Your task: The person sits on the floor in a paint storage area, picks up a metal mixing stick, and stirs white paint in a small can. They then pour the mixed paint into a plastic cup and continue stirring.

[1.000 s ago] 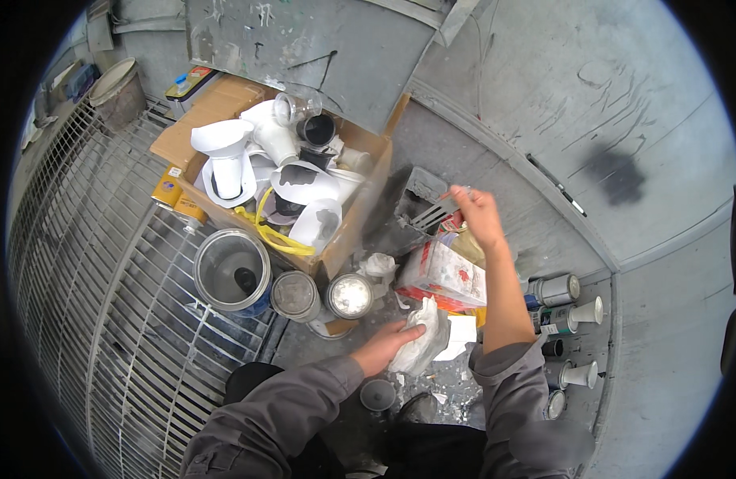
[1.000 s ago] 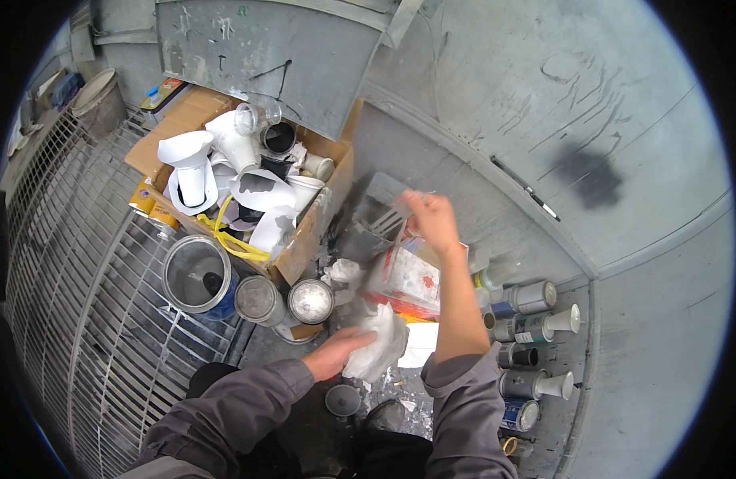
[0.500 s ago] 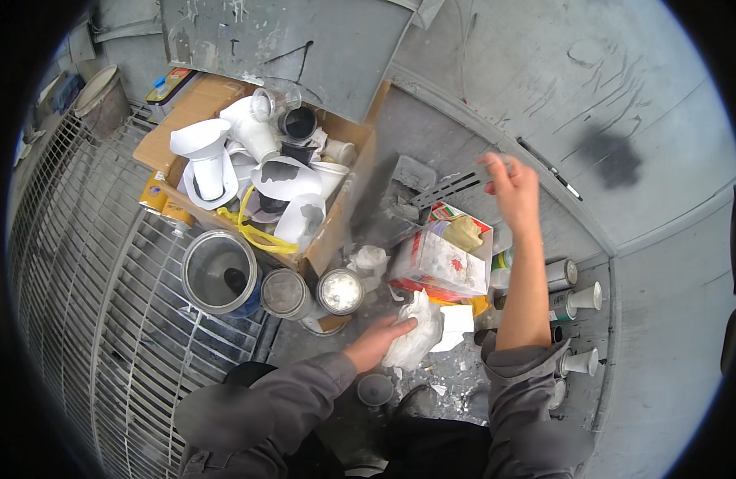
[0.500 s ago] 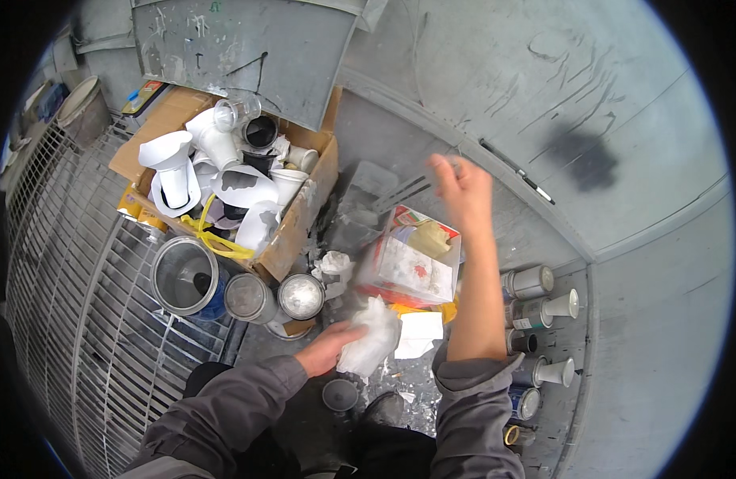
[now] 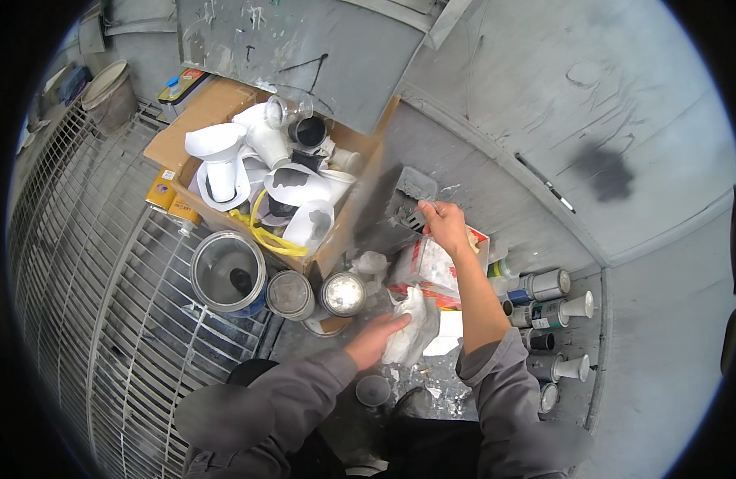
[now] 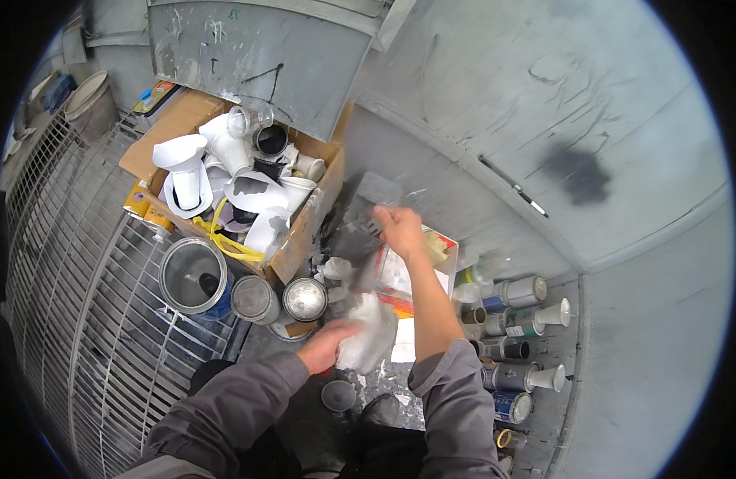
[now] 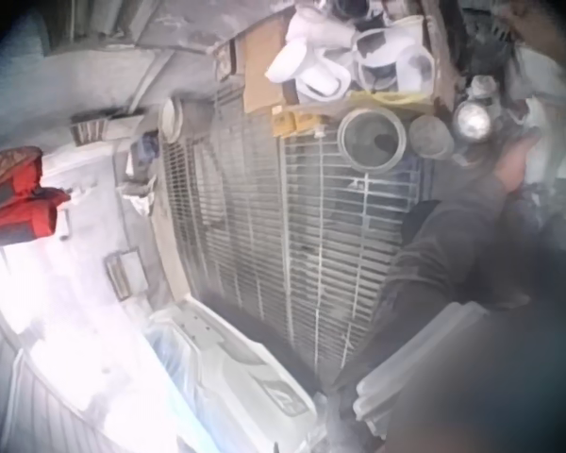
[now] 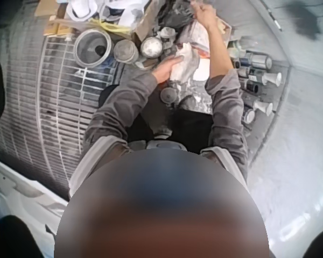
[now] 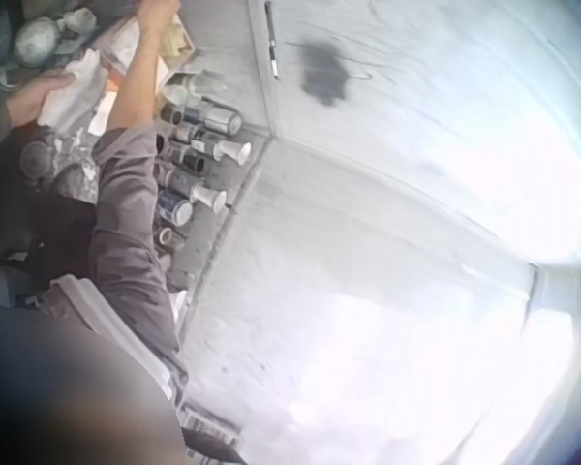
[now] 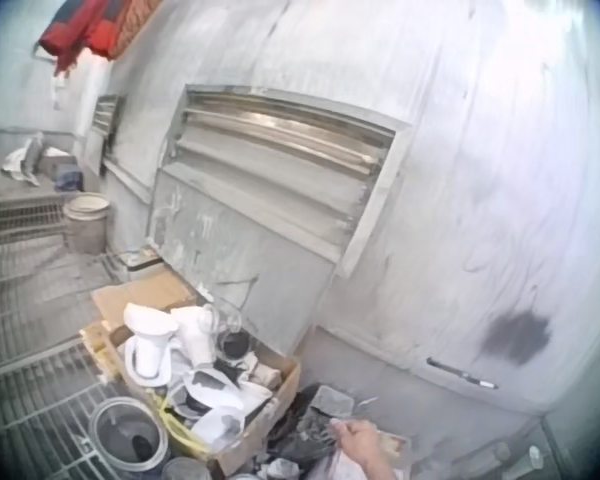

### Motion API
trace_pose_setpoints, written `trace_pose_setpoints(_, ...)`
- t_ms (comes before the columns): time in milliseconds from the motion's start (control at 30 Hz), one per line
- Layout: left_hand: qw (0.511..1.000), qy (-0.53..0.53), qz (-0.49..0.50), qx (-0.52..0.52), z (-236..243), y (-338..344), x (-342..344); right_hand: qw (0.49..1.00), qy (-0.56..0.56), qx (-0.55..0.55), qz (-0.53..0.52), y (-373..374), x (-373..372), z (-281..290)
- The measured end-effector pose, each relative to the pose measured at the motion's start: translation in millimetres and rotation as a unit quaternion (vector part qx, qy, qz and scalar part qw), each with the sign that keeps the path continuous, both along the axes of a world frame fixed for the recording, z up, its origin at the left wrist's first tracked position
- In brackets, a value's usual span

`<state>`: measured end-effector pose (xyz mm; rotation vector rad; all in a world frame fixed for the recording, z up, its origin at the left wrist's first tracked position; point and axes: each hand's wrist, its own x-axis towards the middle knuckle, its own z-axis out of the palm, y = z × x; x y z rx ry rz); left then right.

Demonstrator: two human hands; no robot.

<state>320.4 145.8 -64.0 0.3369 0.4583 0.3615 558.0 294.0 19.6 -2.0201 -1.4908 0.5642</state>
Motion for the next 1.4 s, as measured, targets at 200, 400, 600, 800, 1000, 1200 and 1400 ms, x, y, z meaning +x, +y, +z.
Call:
trace_pose_setpoints(200, 0.992, -0.11, 0.02, -0.061, -13.5, -6.7, -18.7, 0.979, 0.161, 0.076, -0.098, -33.2, 30.5, 106.4)
trace_pose_setpoints(400, 0.99, -0.099, -0.006, -0.101, -9.7, -29.1, -35.8, 0.971, 0.103, 0.195, -0.092, -122.3, 19.7, 199.1)
trace_pose_setpoints(600, 0.983, -0.131, -0.01, -0.126, -9.4, -39.9, -47.8, 0.984, -0.043, 0.009, -0.173, -218.8, -44.1, 134.2)
trace_pose_setpoints(800, 0.993, -0.048, 0.07, -0.082, -5.5, -20.5, -44.3, 0.95, -0.17, -0.22, -0.145, -269.5, -88.6, 75.4)
trace_pose_setpoints(1000, 0.988, -0.084, 0.094, -0.09, -24.7, -2.9, -22.6, 0.942, 0.196, -0.084, -0.261, -273.2, -116.1, 71.6)
trace_pose_setpoints(1200, 0.991, -0.105, 0.058, -0.056, -32.4, 6.2, -4.7, 0.845, 0.461, -0.03, -0.268, -264.4, -159.4, 52.2)
trace_pose_setpoints(1400, 0.977, -0.135, 0.046, -0.158, 33.3, 0.1, -20.6, 0.805, 0.493, -0.057, -0.325, -271.1, -176.4, 16.2)
